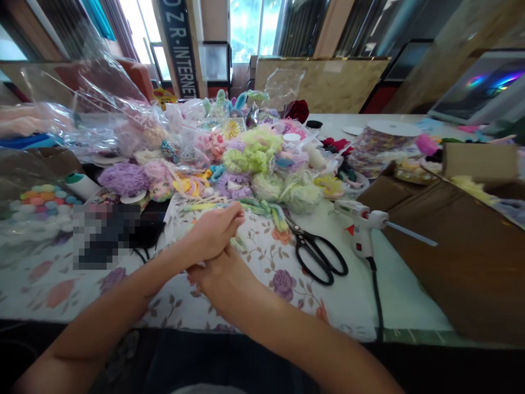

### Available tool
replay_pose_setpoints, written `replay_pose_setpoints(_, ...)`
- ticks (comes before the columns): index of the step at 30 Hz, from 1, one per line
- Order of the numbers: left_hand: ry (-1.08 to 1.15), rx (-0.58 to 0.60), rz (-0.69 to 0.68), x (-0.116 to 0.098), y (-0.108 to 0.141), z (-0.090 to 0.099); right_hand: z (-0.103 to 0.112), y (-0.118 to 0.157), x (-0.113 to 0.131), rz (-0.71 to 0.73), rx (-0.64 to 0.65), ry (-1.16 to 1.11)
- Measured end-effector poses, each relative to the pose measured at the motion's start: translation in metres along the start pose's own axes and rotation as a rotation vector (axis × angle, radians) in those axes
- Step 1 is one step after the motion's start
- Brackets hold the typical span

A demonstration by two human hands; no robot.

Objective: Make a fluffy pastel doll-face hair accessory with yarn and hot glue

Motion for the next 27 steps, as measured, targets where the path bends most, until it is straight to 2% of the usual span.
replay_pose_setpoints(2,-0.097,-0.020,0.035,0.019,-0.004,0.011,0.022,0.014,0.016,0.059,-0.016,0.048)
replay_pose_setpoints(4,-0.153,-0.135,0.118,0.043,-0.001,0.028,0.056,0.031,0.025,0.126,-0.157,-0.017)
replay_pose_setpoints(6,-0.027,-0.290,0.136,0.067,0.006,0.046,0.079,0.047,0.017,0.164,-0.215,-0.253)
replay_pose_setpoints(7,0.119,-0.362,0.127,0.079,0.011,0.053,0.082,0.051,0.006,0.159,-0.176,-0.404)
replay_pose_setpoints(9,0.519,-0.497,0.136,0.104,0.022,0.061,0.068,0.056,-0.022,0.110,0.023,-0.677)
replay_pose_setpoints(10,0.708,-0.535,0.137,0.112,0.026,0.060,0.059,0.058,-0.042,0.013,0.091,-0.728)
replay_pose_setpoints(11,0.882,-0.560,0.138,0.117,0.029,0.058,0.053,0.061,-0.068,-0.158,0.074,-0.668)
replay_pose_setpoints(12,1.027,-0.567,0.137,0.119,0.030,0.054,0.054,0.067,-0.095,-0.358,-0.027,-0.526)
replay_pose_setpoints(14,1.232,-0.539,0.134,0.114,0.029,0.043,0.059,0.073,-0.121,-0.565,-0.162,-0.280)
replay_pose_setpoints(15,1.301,-0.510,0.135,0.109,0.027,0.036,0.058,0.071,-0.124,-0.583,-0.174,-0.249)
replay_pose_setpoints(17,1.386,-0.447,0.143,0.099,0.024,0.022,0.051,0.059,-0.119,-0.535,-0.157,-0.357)
replay_pose_setpoints(20,1.425,-0.361,0.151,0.088,0.021,0.003,0.041,0.041,-0.114,-0.526,-0.256,-0.665)
replay_pose_setpoints(24,1.418,-0.308,0.123,0.082,0.024,-0.011,0.004,0.015,-0.114,-0.521,-0.305,-1.263)
replay_pose_setpoints(25,1.414,-0.307,0.115,0.082,0.025,-0.013,-0.004,0.011,-0.113,-0.517,-0.320,-1.362)
replay_pose_setpoints(27,1.390,-0.307,0.111,0.083,0.028,-0.015,-0.012,0.009,-0.114,-0.513,-0.385,-1.421)
Point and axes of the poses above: each hand's wrist, its own y-axis away from the middle knuckle, its own z-axis out of the back of the hand, x = y × z, the point moved 8 cm from there along -y, towards the middle knuckle, and after that the axes turned 9 degrees about x, right-handed, at the moved point
